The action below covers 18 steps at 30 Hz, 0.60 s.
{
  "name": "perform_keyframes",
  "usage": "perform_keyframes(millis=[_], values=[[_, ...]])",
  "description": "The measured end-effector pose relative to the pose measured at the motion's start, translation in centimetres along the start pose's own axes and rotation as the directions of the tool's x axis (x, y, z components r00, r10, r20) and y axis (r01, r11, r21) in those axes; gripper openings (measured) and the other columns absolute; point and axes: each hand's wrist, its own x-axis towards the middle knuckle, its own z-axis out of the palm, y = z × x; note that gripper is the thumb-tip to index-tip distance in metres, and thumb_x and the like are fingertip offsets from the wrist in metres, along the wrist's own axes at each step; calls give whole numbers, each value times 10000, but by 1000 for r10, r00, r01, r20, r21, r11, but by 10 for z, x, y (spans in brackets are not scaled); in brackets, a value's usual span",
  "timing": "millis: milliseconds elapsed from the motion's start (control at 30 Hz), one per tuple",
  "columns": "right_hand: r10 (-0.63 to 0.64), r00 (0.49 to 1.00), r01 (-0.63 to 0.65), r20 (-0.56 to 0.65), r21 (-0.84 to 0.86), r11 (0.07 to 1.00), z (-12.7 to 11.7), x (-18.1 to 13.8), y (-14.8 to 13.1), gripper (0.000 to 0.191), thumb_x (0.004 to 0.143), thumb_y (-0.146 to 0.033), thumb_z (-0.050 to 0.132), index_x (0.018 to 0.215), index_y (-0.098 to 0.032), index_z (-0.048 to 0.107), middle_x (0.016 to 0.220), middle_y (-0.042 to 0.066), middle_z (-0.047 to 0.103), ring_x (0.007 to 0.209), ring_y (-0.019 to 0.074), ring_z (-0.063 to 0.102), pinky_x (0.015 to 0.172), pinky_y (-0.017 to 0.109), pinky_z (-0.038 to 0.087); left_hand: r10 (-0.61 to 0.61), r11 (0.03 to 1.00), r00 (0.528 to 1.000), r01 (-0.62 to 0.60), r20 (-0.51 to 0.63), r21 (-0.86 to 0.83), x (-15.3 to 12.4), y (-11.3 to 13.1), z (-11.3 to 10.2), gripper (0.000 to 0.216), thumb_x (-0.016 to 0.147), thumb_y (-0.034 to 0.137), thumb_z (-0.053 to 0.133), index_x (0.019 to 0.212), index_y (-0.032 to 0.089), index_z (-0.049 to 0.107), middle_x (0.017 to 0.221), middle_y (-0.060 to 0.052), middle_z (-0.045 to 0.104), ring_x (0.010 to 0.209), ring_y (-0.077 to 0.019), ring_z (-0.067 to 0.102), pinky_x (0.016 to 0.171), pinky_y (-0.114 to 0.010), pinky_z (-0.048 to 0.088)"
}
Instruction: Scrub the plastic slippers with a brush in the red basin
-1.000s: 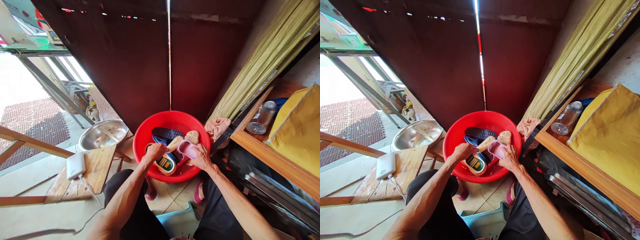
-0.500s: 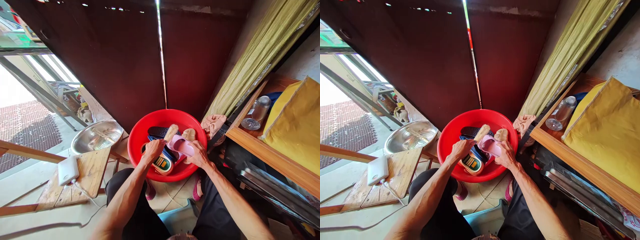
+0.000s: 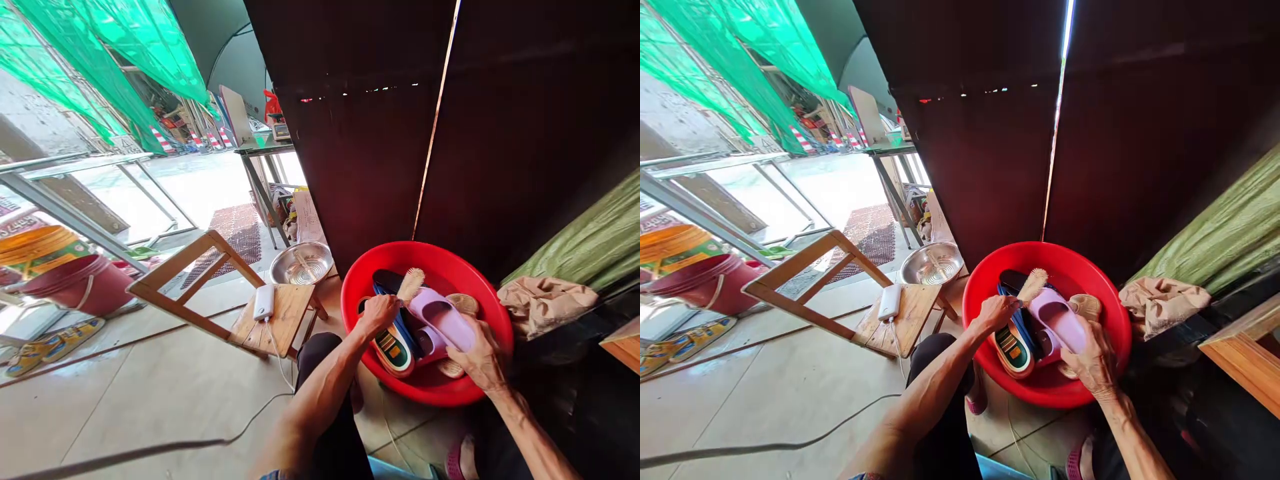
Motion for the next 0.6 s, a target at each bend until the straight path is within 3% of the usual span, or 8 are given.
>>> perform_keyframes(millis=[67,133,200,267,367,467,500,600], values=[[95,995,-96,15,78,992,5,-3,-6,826,603,-476,738,1373,-207,605,1300,153,666,1187,372,627,992,487,520,-31,999,999,31,-7,15,-1,1,-2,473,1052,454,385,1251,241,757,1187,-178,763,1130,-319,718,886,-380,540],[304,953,-302,18,169,938,8,-1,-6,919,553,-519,789,1393,-200,599,1271,149,690,1130,373,655,925,481,548,-11,1000,1000,11,-14,-15,-3,2,-5,474,1055,465,381,1261,256,752,1191,-162,765,1141,-319,713,889,-378,537],[504,861,-496,65,321,807,8,2,-4,925,517,-547,829,1348,-192,631,1141,120,734,999,342,694,792,432,578,34,997,998,-37,-52,-69,-6,3,-5,468,1060,475,370,1307,299,727,1178,-119,777,1149,-298,712,901,-358,529],[605,776,-602,180,500,623,8,5,-2,812,509,-536,857,1220,-180,691,946,69,749,809,278,699,626,356,561,55,991,993,-67,-100,-118,-11,6,-1,464,1064,477,370,1364,325,690,1133,-84,793,1128,-270,722,906,-326,519],[650,671,-680,358,647,345,9,10,-8,570,538,-450,883,1013,-179,726,719,13,701,603,194,639,467,275,494,110,971,989,-129,-101,-200,-22,15,10,475,1061,492,381,1403,328,667,1083,-61,805,1068,-243,745,879,-283,516],[689,525,-746,498,659,92,10,18,-18,375,659,-437,826,905,-192,682,632,14,667,528,167,614,408,237,473,251,931,968,-246,-18,-270,-32,24,23,489,1061,523,377,1423,353,657,1175,-44,796,1079,-224,745,884,-257,517],[668,499,-753,552,658,19,10,21,-20,332,715,-457,780,886,-199,658,615,18,658,495,160,597,380,227,448,281,924,960,-269,4,-273,-33,26,26,494,1061,533,374,1431,361,651,1210,-40,787,1092,-220,742,897,-253,516],[536,526,-740,660,666,-95,7,28,-25,283,829,-480,659,886,-206,615,589,17,636,411,136,531,317,197,341,283,937,959,-277,-3,-212,-23,25,30,500,1060,541,381,1448,353,633,1246,-43,775,1116,-231,736,920,-265,513]])
